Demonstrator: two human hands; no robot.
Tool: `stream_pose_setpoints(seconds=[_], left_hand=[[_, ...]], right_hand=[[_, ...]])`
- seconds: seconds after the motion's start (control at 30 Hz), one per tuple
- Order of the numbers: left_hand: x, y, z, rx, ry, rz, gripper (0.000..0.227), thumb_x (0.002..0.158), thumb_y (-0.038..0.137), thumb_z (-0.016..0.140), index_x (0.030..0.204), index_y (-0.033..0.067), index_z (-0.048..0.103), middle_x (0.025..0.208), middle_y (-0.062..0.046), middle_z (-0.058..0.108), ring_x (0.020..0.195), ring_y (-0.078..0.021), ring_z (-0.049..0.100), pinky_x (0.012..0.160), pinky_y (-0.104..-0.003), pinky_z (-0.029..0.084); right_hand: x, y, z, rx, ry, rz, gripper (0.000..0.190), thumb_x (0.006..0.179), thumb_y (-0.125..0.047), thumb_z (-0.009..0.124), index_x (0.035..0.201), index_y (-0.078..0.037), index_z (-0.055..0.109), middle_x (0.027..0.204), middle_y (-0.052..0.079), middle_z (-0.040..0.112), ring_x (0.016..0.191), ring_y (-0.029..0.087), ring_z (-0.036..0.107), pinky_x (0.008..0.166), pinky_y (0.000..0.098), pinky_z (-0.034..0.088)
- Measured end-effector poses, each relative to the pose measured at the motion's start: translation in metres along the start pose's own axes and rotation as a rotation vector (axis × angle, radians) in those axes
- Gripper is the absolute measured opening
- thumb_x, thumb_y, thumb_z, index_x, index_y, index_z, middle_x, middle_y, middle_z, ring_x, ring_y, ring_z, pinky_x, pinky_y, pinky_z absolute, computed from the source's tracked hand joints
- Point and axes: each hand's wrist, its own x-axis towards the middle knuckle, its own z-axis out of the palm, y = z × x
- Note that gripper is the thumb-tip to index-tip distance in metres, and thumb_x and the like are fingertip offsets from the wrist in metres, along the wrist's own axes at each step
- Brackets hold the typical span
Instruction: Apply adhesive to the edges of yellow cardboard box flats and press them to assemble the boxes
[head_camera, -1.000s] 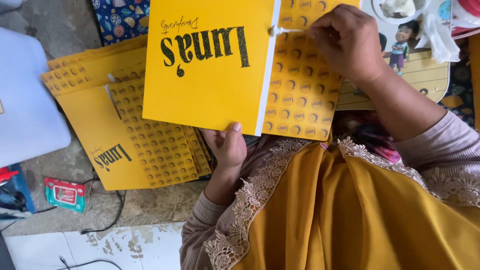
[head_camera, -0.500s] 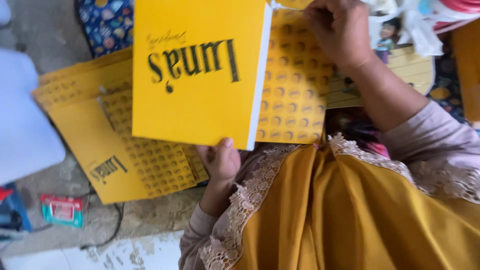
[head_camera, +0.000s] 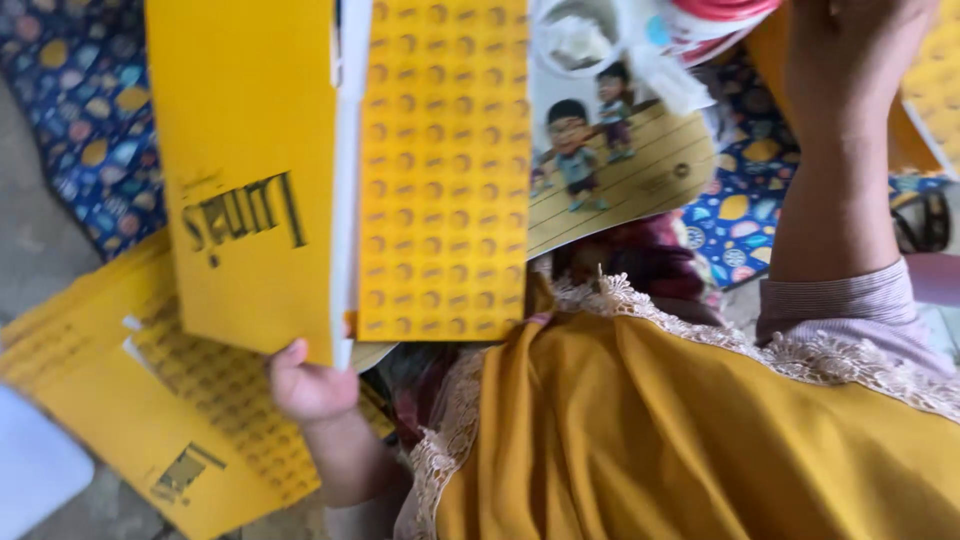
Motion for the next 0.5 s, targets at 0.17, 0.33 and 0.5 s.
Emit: stream_pose_setpoints(seconds=[0.17, 0.33, 0.5], left_hand=[[0.016, 0.017, 0.002, -0.003, -0.009, -0.027, 0.069, 0.074, -0.001, 0.064, 0.143, 0.0056, 0.061, 0.139, -0.014, 0.067, 0.121, -0.0352, 0.064, 0.074, -0.045, 0.059], [0.013, 0.04, -0.021, 0.09, -0.067, -0.047, 0.066, 0.078, 0.007, 0.067, 0.144, 0.0098, 0.063, 0.133, -0.006, 0.072, 0.1, -0.0251, 0.072, 0.072, -0.035, 0.057], [0.013, 0.048, -0.022, 0.068, -0.237, -0.097, 0.07, 0.085, 0.008, 0.059, 0.154, 0.0107, 0.06, 0.118, -0.012, 0.08, 0.089, -0.0278, 0.077, 0.081, -0.031, 0.062]], right_hand=[[-0.018, 0.082, 0.002, -0.206, 0.072, -0.002, 0.053, 0.116, 0.003, 0.091, 0.087, -0.008, 0.049, 0.073, 0.006, 0.042, 0.07, 0.02, 0.034, 0.064, 0.0417, 0.027], [-0.041, 0.039, -0.005, 0.028, 0.094, -0.12, 0.013, 0.113, 0.012, 0.06, 0.104, 0.004, 0.063, 0.095, 0.017, 0.066, 0.079, 0.028, 0.057, 0.066, 0.041, 0.039], [-0.114, 0.071, 0.038, -0.297, -0.199, 0.157, 0.033, 0.096, -0.006, 0.053, 0.067, -0.01, 0.038, 0.062, 0.014, 0.042, 0.06, 0.039, 0.042, 0.063, 0.0521, 0.031]])
